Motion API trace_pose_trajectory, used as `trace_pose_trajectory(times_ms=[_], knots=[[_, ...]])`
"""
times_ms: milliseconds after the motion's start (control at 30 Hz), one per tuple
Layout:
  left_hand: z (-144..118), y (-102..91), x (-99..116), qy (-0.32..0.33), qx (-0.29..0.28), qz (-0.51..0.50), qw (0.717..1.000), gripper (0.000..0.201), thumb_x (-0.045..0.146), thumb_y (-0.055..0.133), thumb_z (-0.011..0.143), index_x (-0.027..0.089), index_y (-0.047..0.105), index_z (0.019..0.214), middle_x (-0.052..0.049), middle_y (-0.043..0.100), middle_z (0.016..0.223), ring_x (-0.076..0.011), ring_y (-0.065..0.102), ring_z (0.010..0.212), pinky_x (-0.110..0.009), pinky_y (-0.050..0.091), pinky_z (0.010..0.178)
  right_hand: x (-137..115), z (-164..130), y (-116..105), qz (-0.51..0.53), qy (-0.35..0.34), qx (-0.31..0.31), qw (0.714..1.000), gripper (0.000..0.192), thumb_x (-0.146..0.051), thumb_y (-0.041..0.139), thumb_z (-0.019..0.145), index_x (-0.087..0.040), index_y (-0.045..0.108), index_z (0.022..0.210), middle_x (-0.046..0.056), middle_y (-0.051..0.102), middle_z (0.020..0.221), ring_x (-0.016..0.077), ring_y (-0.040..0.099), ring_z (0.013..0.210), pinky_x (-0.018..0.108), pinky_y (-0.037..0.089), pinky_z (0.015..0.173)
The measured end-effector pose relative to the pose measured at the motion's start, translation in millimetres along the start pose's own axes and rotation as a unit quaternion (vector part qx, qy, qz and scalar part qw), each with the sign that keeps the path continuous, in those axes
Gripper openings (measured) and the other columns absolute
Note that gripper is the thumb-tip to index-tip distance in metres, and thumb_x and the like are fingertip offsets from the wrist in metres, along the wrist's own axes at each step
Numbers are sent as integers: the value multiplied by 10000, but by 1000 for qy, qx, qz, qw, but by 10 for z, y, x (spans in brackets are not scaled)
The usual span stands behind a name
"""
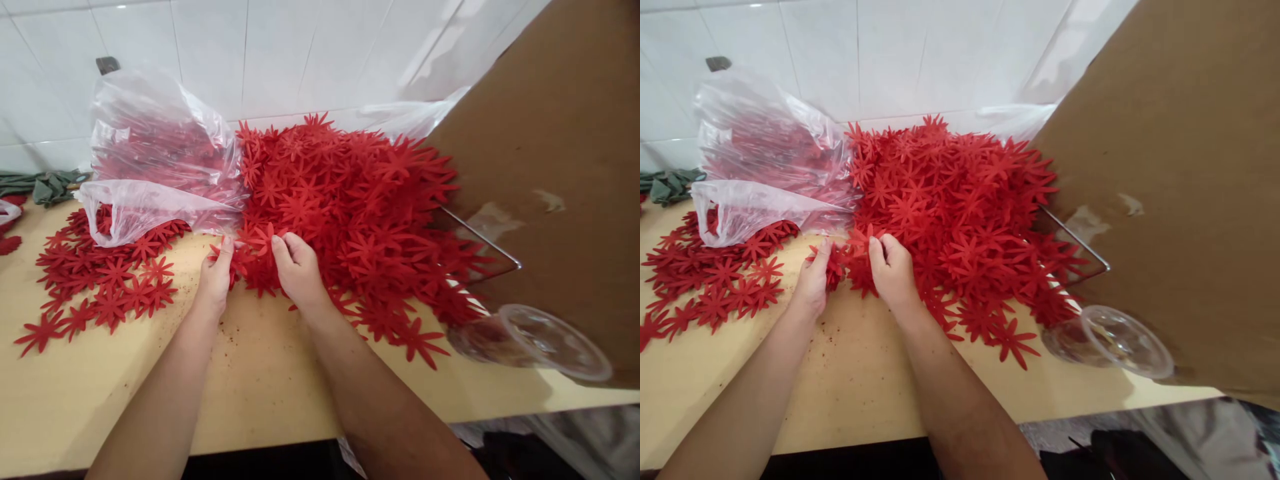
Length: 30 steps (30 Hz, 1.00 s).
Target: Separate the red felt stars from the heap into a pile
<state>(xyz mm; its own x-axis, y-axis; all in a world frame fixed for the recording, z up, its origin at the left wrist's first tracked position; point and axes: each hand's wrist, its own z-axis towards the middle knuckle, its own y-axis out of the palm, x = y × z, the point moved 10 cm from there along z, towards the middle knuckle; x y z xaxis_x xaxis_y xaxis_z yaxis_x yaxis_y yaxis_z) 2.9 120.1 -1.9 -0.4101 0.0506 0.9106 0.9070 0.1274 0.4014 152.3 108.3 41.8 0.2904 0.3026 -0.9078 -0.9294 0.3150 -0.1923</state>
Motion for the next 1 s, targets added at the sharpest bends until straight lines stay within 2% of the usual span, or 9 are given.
trace_pose_trajectory(times_ms=[100, 167, 267, 333, 500, 600, 767, 867, 1000], knots=[[-6, 23, -34, -19, -19, 3, 1000, 295, 432, 616, 647, 149, 577, 571, 36, 531, 479, -55, 449, 441, -206, 365, 502, -5, 12, -122, -71, -37, 54, 995, 231, -306, 442, 796, -207, 371, 599, -24, 399, 584, 108, 380, 567, 259, 340, 561], [-15, 55, -48, -29, -36, 5, 999, 241, 342, 647, 623, 146, 545, 527, 46, 504, 453, -44, 417, 415, -199, 343, 476, -80, -7, -150, -146, -84, 79, 983, 76, -258, 493, 755, -185, 491, 776, 51, 521, 778, 167, 475, 744, 325, 402, 694], [-18, 68, -29, -27, -39, 3, 999, 170, 274, 663, 589, 140, 563, 562, 45, 530, 479, -44, 439, 432, -194, 354, 485, -214, -57, -134, -248, -135, 98, 954, 331, -214, 525, 721, -135, 504, 1042, 156, 507, 1054, 263, 449, 1011, 452, 368, 865], [-12, 72, 6, -15, -38, 1, 999, 173, 268, 684, 560, 138, 583, 614, 37, 570, 527, -52, 486, 480, -196, 391, 535, -289, -83, -133, -254, -148, 103, 950, 321, -240, 497, 755, -147, 521, 1061, 156, 508, 1089, 272, 432, 1062, 480, 342, 910], [14, 80, 47, -1, -40, -2, 999, 300, 262, 747, 471, 142, 595, 700, 16, 637, 655, -74, 563, 614, -223, 444, 673, -152, -61, 65, -7, -50, -12, 999, 253, -398, 458, 800, -184, 582, 858, 64, 617, 830, 162, 567, 786, 352, 469, 757], [21, 77, 35, 2, -39, 17, 999, 278, 306, 735, 500, 140, 586, 667, 23, 620, 619, -66, 547, 578, -220, 442, 650, 22, -89, 281, 114, 46, -88, 989, 278, -434, 585, 692, -177, 574, 798, 24, 622, 725, 121, 562, 622, 286, 483, 611], [4, 87, 14, 1, -37, 53, 998, 265, 392, 666, 593, 140, 594, 631, 19, 585, 554, -64, 513, 529, -214, 424, 598, 32, -78, 302, 156, 52, -92, 982, 244, -406, 625, 652, -178, 576, 721, 2, 607, 684, 107, 553, 612, 273, 482, 617], [-11, 155, 52, 17, -62, 46, 997, 243, 337, 697, 564, 151, 619, 700, 14, 613, 616, -75, 539, 589, -226, 431, 650, 6, -56, 234, 173, 46, -70, 981, 257, -426, 609, 667, -192, 585, 770, 8, 622, 759, 111, 573, 690, 280, 491, 687], [-13, 208, 26, 17, -91, 101, 991, 224, 274, 728, 517, 148, 604, 654, 42, 565, 553, -56, 477, 519, -206, 392, 570, -13, -71, 317, 195, 53, -112, 973, 292, -433, 618, 657, -199, 593, 831, 18, 631, 813, 122, 580, 745, 288, 488, 718]])
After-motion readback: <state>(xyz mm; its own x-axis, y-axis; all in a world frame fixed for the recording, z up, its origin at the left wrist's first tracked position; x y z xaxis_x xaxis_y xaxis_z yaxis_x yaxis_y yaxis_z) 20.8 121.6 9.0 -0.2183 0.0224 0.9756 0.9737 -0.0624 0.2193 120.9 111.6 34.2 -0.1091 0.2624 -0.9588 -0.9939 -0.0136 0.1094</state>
